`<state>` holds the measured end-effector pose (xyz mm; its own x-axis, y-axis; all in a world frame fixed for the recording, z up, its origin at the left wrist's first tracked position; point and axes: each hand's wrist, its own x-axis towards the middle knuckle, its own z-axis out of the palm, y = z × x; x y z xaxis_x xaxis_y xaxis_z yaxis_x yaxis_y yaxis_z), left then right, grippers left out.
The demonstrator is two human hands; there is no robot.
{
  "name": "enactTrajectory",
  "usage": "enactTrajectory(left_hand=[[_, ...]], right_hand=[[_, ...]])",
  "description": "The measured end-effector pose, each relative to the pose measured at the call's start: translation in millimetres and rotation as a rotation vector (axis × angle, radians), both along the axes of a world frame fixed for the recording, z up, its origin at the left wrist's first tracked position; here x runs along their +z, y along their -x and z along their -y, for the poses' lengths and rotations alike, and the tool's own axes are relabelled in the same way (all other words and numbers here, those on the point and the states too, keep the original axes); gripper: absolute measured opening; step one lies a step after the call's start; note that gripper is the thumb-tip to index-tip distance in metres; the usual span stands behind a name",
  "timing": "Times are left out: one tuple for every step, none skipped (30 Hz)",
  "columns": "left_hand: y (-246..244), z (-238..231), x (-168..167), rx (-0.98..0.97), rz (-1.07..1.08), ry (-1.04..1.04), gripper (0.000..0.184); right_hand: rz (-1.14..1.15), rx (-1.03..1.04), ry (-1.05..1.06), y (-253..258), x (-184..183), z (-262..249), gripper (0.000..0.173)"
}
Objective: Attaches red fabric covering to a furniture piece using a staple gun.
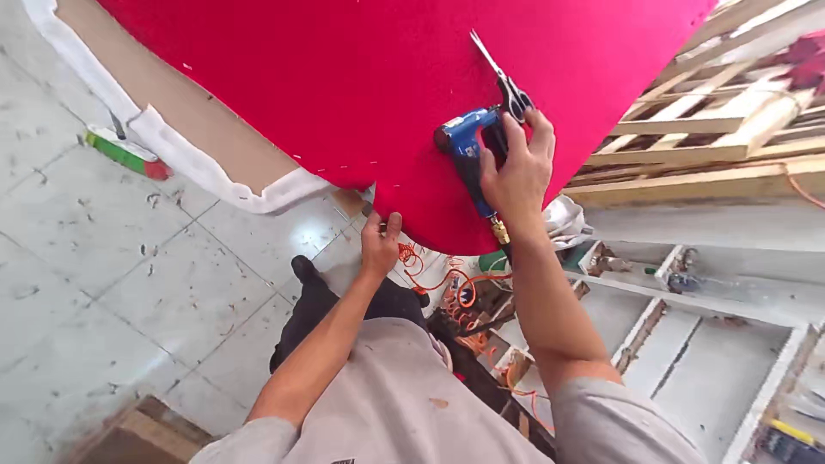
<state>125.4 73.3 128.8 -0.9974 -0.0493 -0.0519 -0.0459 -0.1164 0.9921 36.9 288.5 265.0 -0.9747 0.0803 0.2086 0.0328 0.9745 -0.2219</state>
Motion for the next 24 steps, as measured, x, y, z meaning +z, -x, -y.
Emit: enactTrajectory(left_hand=[[-2, -3, -1, 0.016, -0.005, 0.004, 0.031], [-1, -6, -2, 0.041, -0.011, 0.028, 0.031], [-1, -7, -4, 0.062, -0.022, 0.047, 0.03], [-1, -7, -8, 0.079, -0.038, 0.058, 0.03], [-1, -8, -11, 0.1, -0.054, 0.061, 0.03], [-1, -9, -15, 0.122, -0.064, 0.053, 0.029], [1, -11, -18, 0.14, -0.078, 0.038, 0.028], [2, -13, -20, 0.155, -0.091, 0.023, 0.027], [2, -15, -22, 0.166, -0.1, 0.021, 0.026], [2, -17, -22, 0.179, -0.102, 0.03, 0.027], [2, -18, -21, 0.195, -0.097, 0.048, 0.028], [-1, -19, -19, 0.211, -0.086, 0.071, 0.03], [-1, -20, -18, 0.232, -0.078, 0.088, 0.034], [1, -23, -16, 0.249, -0.066, 0.093, 0.037], [-1, -25, -14, 0.258, -0.045, 0.075, 0.038], [-3, -27, -12, 0.258, -0.029, 0.034, 0.039], [-6, -28, -13, 0.242, -0.03, -0.009, 0.038], [-9, -27, -15, 0.213, -0.042, -0.034, 0.038], [-11, -27, -16, 0.191, -0.06, -0.031, 0.038], [-12, -28, -18, 0.192, -0.086, 0.007, 0.038], [-12, -29, -19, 0.216, -0.122, 0.069, 0.038], [-10, -30, -21, 0.249, -0.164, 0.118, 0.038], [-7, -31, -23, 0.284, -0.201, 0.145, 0.039], [-6, -32, -25, 0.321, -0.232, 0.151, 0.04]], right_hand=[[0.024, -0.011, -0.018, -13, -2, 1, 0.055], [0.075, -0.021, -0.024, -24, -3, 4, 0.059], [0.125, -0.027, -0.025, -32, -6, 5, 0.064], [0.179, -0.029, -0.023, -37, -8, 6, 0.071], [0.232, -0.021, -0.021, -37, -8, 8, 0.078], [0.265, -0.007, -0.017, -34, -7, 11, 0.083], [0.278, 0.006, -0.012, -29, -7, 13, 0.086], [0.287, 0.01, -0.013, -24, -7, 14, 0.087], [0.303, 0.012, -0.028, -21, -5, 14, 0.087], [0.337, 0.009, -0.033, -18, -1, 13, 0.086], [0.379, -0.003, -0.034, -14, 5, 13, 0.084], [0.428, -0.037, -0.037, -9, 11, 12, 0.081], [0.47, -0.061, -0.037, -7, 20, 12, 0.075], [0.499, -0.069, -0.044, -8, 30, 12, 0.068], [0.524, -0.058, -0.058, -14, 42, 13, 0.059], [0.542, -0.03, -0.057, -23, 53, 13, 0.049], [0.555, 0.011, -0.043, -35, 63, 12, 0.042], [0.577, 0.045, -0.036, -48, 71, 11, 0.04], [0.591, 0.085, -0.05, -60, 79, 13, 0.039], [0.593, 0.131, -0.079, -74, 87, 19, 0.04], [0.588, 0.188, -0.127, -90, 94, 28, 0.042], [0.576, 0.258, -0.193, -103, 99, 38, 0.043], [0.568, 0.328, -0.268, -114, 102, 49, 0.046], [0.572, 0.394, -0.338, -123, 103, 58, 0.05]])
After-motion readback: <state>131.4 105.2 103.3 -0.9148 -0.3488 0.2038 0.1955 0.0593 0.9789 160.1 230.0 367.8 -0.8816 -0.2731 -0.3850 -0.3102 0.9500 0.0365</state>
